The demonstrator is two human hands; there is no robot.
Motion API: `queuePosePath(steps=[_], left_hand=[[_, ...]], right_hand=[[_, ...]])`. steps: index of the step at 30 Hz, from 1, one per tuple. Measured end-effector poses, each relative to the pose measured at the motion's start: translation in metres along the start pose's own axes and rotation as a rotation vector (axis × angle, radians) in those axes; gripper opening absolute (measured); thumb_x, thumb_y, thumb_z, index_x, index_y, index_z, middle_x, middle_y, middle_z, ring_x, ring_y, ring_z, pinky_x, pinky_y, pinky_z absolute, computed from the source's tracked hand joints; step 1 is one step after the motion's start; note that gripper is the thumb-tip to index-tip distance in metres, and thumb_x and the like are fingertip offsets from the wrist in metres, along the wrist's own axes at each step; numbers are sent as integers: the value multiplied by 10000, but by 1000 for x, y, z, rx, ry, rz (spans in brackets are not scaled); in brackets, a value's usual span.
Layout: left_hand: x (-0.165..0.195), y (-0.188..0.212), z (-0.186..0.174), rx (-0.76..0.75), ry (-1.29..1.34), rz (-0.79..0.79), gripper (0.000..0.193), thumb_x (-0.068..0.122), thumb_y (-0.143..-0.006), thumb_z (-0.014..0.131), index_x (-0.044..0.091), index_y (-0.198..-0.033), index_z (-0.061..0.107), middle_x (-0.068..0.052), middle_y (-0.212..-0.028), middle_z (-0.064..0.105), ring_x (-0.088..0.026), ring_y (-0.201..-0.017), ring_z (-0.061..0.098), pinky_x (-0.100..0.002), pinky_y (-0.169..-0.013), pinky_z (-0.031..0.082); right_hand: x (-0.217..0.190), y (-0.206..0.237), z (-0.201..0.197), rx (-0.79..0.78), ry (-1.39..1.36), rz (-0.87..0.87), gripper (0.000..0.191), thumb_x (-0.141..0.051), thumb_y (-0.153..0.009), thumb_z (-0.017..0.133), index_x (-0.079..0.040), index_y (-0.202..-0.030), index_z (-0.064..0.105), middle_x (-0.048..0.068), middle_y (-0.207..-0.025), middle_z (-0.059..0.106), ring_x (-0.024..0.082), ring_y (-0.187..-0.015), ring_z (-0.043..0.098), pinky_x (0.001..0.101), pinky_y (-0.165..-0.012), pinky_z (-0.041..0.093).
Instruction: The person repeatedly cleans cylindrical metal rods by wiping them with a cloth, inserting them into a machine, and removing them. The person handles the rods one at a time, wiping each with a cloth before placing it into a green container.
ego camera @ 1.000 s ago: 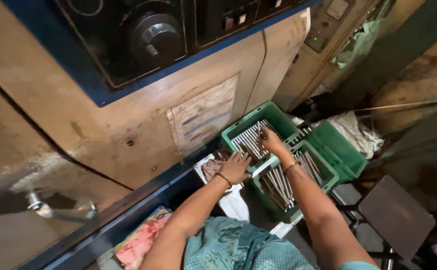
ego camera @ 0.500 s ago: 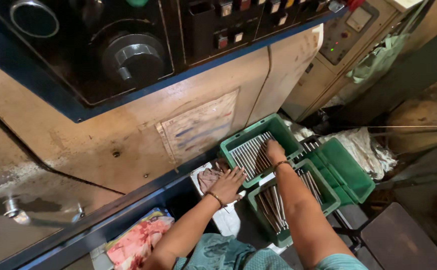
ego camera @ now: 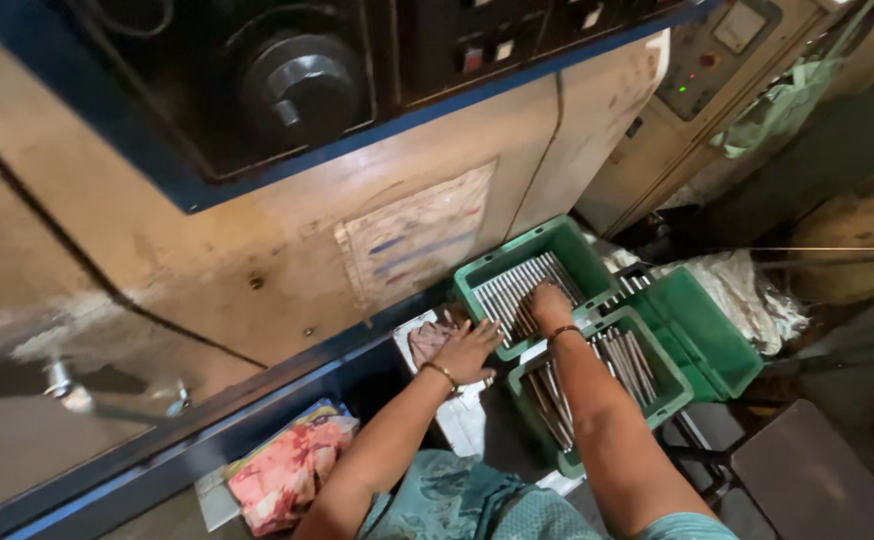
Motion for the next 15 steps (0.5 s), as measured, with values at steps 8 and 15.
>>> queuePosePath(steps=[8,15], left_hand=[[-46,76,-2,63,179,-56,326,295,-962,554,254,-1207,764,-47,-1340,716,-263,-1482,479,-523,-1184,344],[-65,183,37,196,640,-483,416,258,-919,656,82,-1295,666,-188,-1276,689,-357,-1206,641,-417,-1046,486]], right_hand=[[-63,44,6,510,-428,-638,441,29,-837,616,-75,-1265,645,145,-1307,658,378,-1217,603,451,-1063,500],[-133,113,69,258,-52,-838,486,-145,-808,699,-63,-1280,618,154,-1350,594,350,-1182,598,445,-939,517]])
Point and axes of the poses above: each hand's wrist, its own y-axis away from the middle knuckle, its own z-axis out of the palm, x = y × z, the point moved 1 cm from there along -y, towards the middle knuckle
